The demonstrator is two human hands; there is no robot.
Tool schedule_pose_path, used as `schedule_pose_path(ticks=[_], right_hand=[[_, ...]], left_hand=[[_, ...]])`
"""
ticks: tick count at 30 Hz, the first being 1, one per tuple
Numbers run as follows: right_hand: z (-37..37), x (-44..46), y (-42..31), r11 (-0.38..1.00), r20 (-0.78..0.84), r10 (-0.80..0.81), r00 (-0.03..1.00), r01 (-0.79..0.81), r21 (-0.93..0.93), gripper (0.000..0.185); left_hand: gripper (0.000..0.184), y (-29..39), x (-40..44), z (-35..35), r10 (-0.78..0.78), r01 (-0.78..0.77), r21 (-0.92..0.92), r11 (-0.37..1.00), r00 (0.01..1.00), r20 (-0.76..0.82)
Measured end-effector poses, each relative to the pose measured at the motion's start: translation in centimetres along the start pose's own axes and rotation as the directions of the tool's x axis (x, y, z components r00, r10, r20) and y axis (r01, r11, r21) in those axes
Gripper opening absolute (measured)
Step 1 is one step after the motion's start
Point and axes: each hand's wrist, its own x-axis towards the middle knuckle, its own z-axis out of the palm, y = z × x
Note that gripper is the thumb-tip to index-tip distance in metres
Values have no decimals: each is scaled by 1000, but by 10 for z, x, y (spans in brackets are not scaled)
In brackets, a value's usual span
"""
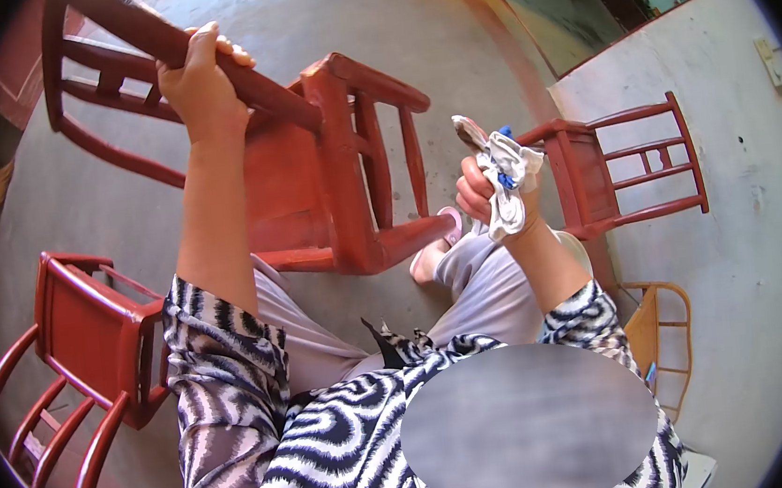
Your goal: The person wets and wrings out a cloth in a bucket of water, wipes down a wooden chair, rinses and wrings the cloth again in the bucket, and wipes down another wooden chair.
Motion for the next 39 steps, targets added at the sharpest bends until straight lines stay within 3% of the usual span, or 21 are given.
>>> schedule_pose_path(ticks=[5, 6, 9, 12, 13, 15, 17, 19, 20, 21, 23, 25, 27, 28, 29, 31, 33, 34, 36, 38, 39], right_hand=[[-4, -13, 6, 961, 134, -165, 977, 129, 244, 65], [14, -12, 4, 945, 36, -221, 975, 204, 256, 45], [-1, -17, 3, 943, 84, -218, 972, 188, 274, 25], [-9, -34, -5, 932, -53, -243, 969, 248, 265, 26], [-15, -39, -10, 925, -44, -262, 964, 264, 272, 26], [-13, -51, -23, 914, -50, -315, 948, 317, 254, 25], [-25, -73, -28, 917, -89, -345, 934, 356, 181, 27], [-8, -95, -41, 926, -263, -370, 891, 377, -25, 33], [-17, -111, -44, 927, -260, -373, 891, 346, -144, 39], [-20, -130, -50, 941, -417, -310, 855, 212, -265, 43], [-21, -167, -43, 928, -678, -370, 635, 227, -294, 49], [-22, -197, -37, 890, -727, -415, 548, 80, -448, 52], [-37, -230, -20, 841, -826, -445, 347, -155, -518, 57], [-42, -249, -15, 814, -905, -296, 306, -414, -407, 58], [-55, -267, -2, 825, -912, -293, 287, -406, -393, 58], [-96, -301, 36, 520, -928, -213, 304, -769, -371, 59], [-131, -325, 75, 160, -864, -238, 444, -859, -486, 62], [-138, -326, 87, 175, -871, -230, 434, -862, -475, 62], [-147, -316, 109, 107, -959, -71, 274, -954, -281, 64], [-172, -306, 156, 116, -951, -225, 211, -964, -241, 61], [-169, -295, 164, 17, -957, -186, 224, -973, -231, 56]], left_hand=[[14, -15, 23, 1, 49, -45, 86, 995, 998, -40], [14, -18, 27, 3, 39, -31, 119, 992, 997, -68], [17, -27, 36, 8, 39, -26, 183, 983, 997, -68], [13, -38, 39, 17, 48, -28, 219, 975, 995, -86], [12, -43, 42, 14, 16, -18, 151, 988, 1000, 18], [11, -53, 50, 14, -23, 11, 83, 996, 990, 140], [13, -61, 59, 11, -107, 37, 296, 954, 969, 224], [14, -73, 60, 20, -119, 33, 323, 946, 961, 250], [17, -78, 63, 23, -120, 21, 354, 935, 958, 260], [17, -91, 67, 23, -118, 17, 335, 942, 952, 284], [33, -113, 71, 27, -128, 0, 389, 921, 944, 303], [39, -128, 75, 33, -169, -3, 429, 903, 917, 362], [40, -131, 63, 47, -162, -14, 431, 902, 915, 368], [40, -137, 63, 50, -175, -11, 437, 899, 907, 382], [40, -145, 64, 53, -185, -18, 450, 893, 897, 402], [41, -162, 66, 60, -217, -11, 469, 883, 877, 428], [41, -176, 69, 66, -253, -25, 520, 854, 853, 457], [42, -185, 70, 69, -261, -39, 539, 842, 844, 469], [41, -187, 64, 79, -276, -46, 563, 825, 837, 473], [40, -153, 56, 76, -217, -113, 555, 824, 843, 493], [39, -155, 57, 75, -211, -120, 569, 814, 851, 482]])
